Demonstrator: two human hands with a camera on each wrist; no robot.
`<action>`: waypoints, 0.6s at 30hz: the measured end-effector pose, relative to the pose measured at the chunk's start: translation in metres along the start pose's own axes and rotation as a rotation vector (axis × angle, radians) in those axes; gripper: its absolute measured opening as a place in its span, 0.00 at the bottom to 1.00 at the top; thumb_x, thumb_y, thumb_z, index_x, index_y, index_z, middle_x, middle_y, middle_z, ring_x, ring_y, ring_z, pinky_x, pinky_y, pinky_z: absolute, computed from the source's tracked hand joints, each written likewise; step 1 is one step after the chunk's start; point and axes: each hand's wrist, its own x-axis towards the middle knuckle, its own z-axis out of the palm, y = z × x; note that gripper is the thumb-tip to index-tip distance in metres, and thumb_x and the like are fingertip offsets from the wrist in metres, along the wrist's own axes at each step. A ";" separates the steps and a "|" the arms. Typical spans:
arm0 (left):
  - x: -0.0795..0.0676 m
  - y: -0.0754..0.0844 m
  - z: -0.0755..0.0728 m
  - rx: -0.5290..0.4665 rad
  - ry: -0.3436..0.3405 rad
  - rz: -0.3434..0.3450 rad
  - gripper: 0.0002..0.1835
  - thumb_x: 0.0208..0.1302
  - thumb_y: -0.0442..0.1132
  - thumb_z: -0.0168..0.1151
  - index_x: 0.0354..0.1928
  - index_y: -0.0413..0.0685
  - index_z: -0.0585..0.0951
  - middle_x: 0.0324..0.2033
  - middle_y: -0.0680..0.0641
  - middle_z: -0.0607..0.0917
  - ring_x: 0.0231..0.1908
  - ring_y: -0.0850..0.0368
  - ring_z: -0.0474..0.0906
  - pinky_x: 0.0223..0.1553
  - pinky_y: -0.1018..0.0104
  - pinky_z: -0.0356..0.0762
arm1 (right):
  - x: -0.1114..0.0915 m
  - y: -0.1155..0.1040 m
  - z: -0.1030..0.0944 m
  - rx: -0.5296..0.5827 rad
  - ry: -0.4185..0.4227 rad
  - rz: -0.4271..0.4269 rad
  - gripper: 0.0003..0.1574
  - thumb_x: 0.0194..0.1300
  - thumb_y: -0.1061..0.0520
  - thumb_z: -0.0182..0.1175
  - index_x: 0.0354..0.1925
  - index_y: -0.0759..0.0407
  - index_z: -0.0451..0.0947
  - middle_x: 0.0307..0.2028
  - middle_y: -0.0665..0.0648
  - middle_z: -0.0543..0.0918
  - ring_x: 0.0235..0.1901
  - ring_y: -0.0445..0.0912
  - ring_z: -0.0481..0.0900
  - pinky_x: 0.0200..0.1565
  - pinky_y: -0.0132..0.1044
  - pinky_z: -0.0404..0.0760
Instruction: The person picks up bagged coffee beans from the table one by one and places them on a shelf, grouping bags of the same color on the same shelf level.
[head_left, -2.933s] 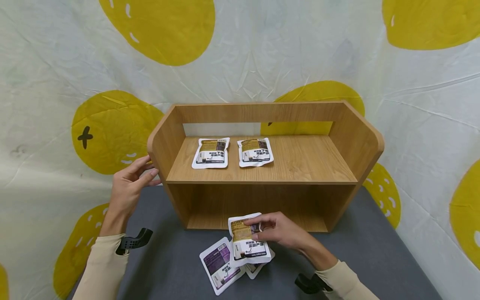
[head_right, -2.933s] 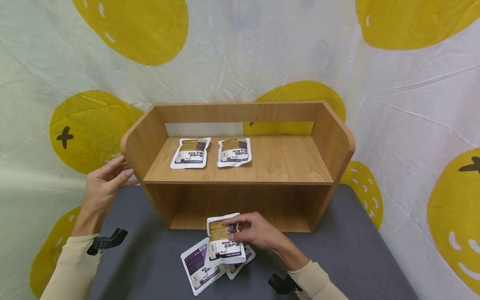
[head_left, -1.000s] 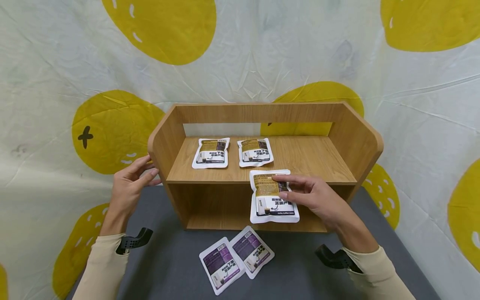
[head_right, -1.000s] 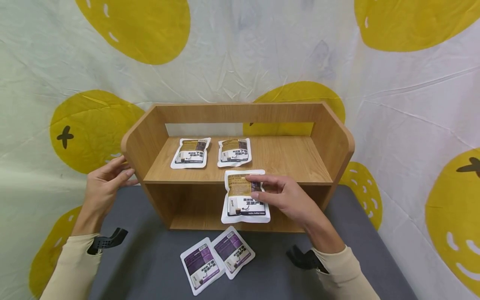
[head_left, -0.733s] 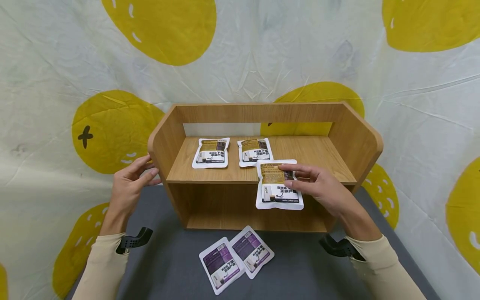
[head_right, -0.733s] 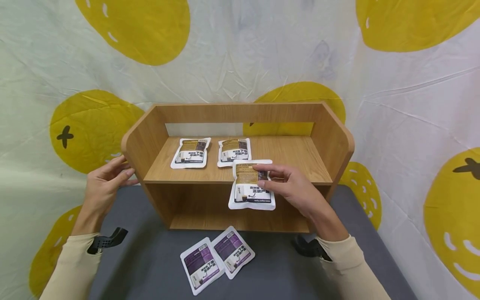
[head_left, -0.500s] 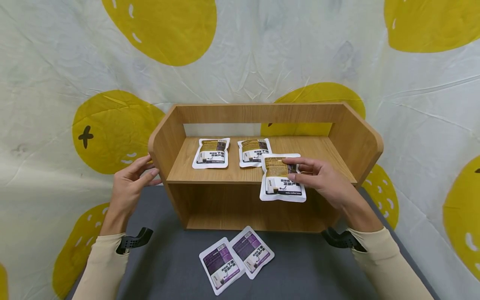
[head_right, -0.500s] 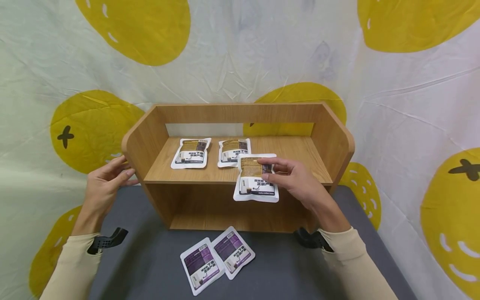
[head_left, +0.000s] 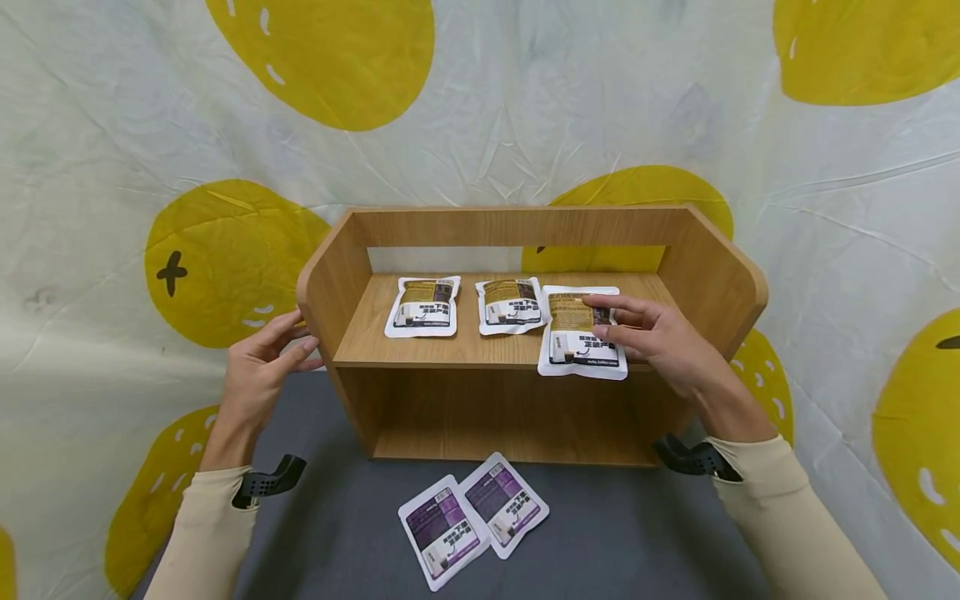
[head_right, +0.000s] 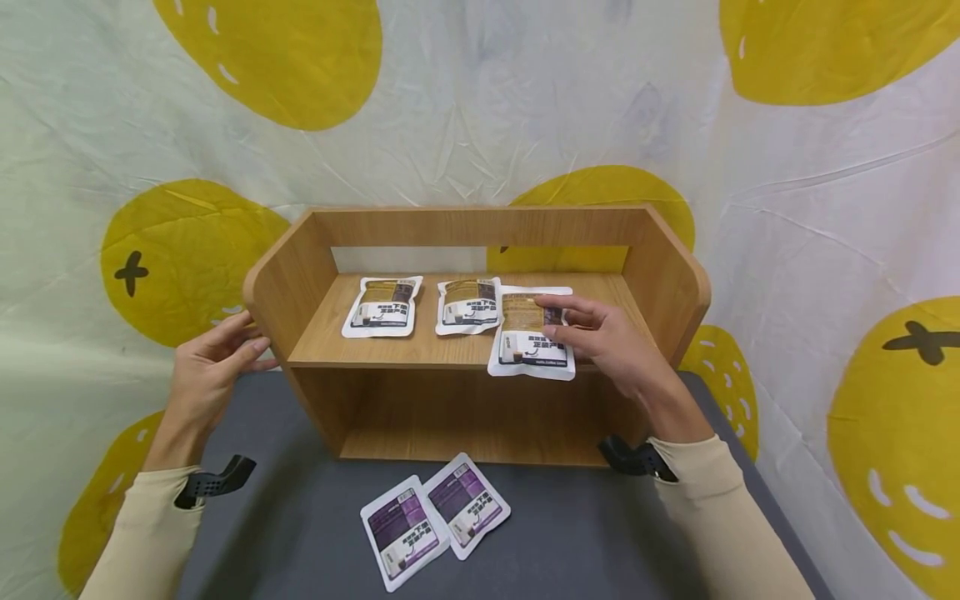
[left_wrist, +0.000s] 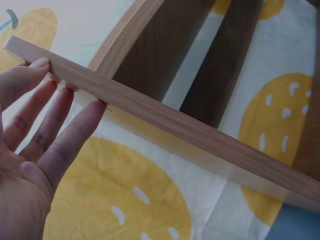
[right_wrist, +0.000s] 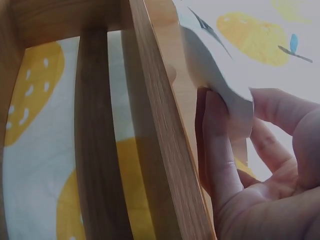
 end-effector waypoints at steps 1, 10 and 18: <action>0.000 0.000 0.000 0.004 0.001 -0.001 0.25 0.67 0.19 0.59 0.66 0.29 0.74 0.58 0.48 0.83 0.53 0.55 0.83 0.39 0.59 0.89 | 0.001 0.000 -0.001 0.005 0.005 0.000 0.34 0.71 0.49 0.65 0.72 0.48 0.71 0.62 0.65 0.72 0.43 0.45 0.84 0.45 0.33 0.88; 0.000 0.001 0.000 0.008 0.003 -0.011 0.25 0.67 0.20 0.59 0.66 0.30 0.74 0.57 0.48 0.83 0.53 0.56 0.83 0.39 0.59 0.89 | 0.008 0.000 -0.007 0.010 0.122 0.059 0.36 0.68 0.44 0.67 0.72 0.42 0.72 0.72 0.65 0.62 0.51 0.49 0.79 0.47 0.30 0.87; 0.000 0.001 0.000 0.014 0.006 -0.018 0.25 0.67 0.20 0.60 0.67 0.31 0.74 0.58 0.47 0.83 0.53 0.56 0.83 0.39 0.59 0.89 | 0.015 0.000 -0.012 0.019 0.166 0.089 0.36 0.68 0.43 0.67 0.71 0.42 0.72 0.73 0.64 0.58 0.59 0.52 0.70 0.48 0.23 0.83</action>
